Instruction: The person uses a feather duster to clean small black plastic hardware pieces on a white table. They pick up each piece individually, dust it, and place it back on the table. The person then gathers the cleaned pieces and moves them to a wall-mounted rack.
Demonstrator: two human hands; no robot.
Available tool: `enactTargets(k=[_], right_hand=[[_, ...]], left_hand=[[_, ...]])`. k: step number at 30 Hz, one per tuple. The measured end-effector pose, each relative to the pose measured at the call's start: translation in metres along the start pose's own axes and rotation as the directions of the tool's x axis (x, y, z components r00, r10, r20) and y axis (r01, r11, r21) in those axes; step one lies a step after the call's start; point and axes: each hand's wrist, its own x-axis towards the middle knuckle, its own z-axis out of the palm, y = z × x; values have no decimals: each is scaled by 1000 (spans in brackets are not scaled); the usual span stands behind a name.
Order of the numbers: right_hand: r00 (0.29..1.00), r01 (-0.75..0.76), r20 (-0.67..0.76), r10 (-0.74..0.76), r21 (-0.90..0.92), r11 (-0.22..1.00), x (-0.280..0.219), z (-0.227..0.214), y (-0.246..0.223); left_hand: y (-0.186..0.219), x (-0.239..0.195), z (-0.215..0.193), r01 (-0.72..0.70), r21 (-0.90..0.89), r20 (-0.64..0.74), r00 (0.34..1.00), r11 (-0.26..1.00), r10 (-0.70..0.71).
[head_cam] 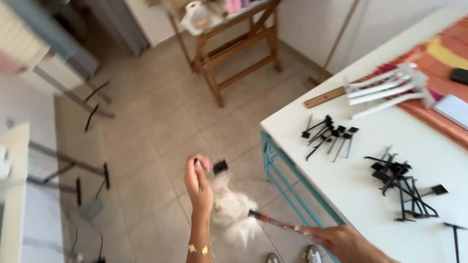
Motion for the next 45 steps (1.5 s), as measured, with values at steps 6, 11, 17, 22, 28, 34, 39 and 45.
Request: enactTargets(k=[6, 11, 17, 22, 28, 34, 39, 45], right_hand=[[714, -560, -215, 666, 395, 728, -23, 4, 87], [955, -254, -122, 271, 141, 957, -114, -7, 83], [430, -566, -478, 766, 517, 641, -205, -38, 133], [263, -574, -641, 721, 496, 651, -259, -33, 185], [214, -519, -707, 674, 502, 692, -279, -24, 230], [204, -519, -746, 634, 467, 716, -273, -46, 226], [172, -467, -754, 634, 505, 726, -278, -44, 233], [286, -434, -708, 646, 505, 746, -264, -63, 222]], left_hand=[[3, 2, 53, 128, -125, 61, 991, 984, -122], [-23, -15, 161, -170, -48, 320, 931, 984, 176], [-112, -79, 342, -339, -295, 606, 657, 893, 449], [-130, -102, 375, -543, -152, 703, 528, 826, 477], [-92, -108, 461, -575, -200, 813, 354, 793, 462], [-110, -108, 544, -736, -374, 922, -226, 565, 315], [-91, -84, 537, -689, -397, 916, -256, 606, 308], [-114, -76, 506, -712, -397, 866, -81, 579, 493]])
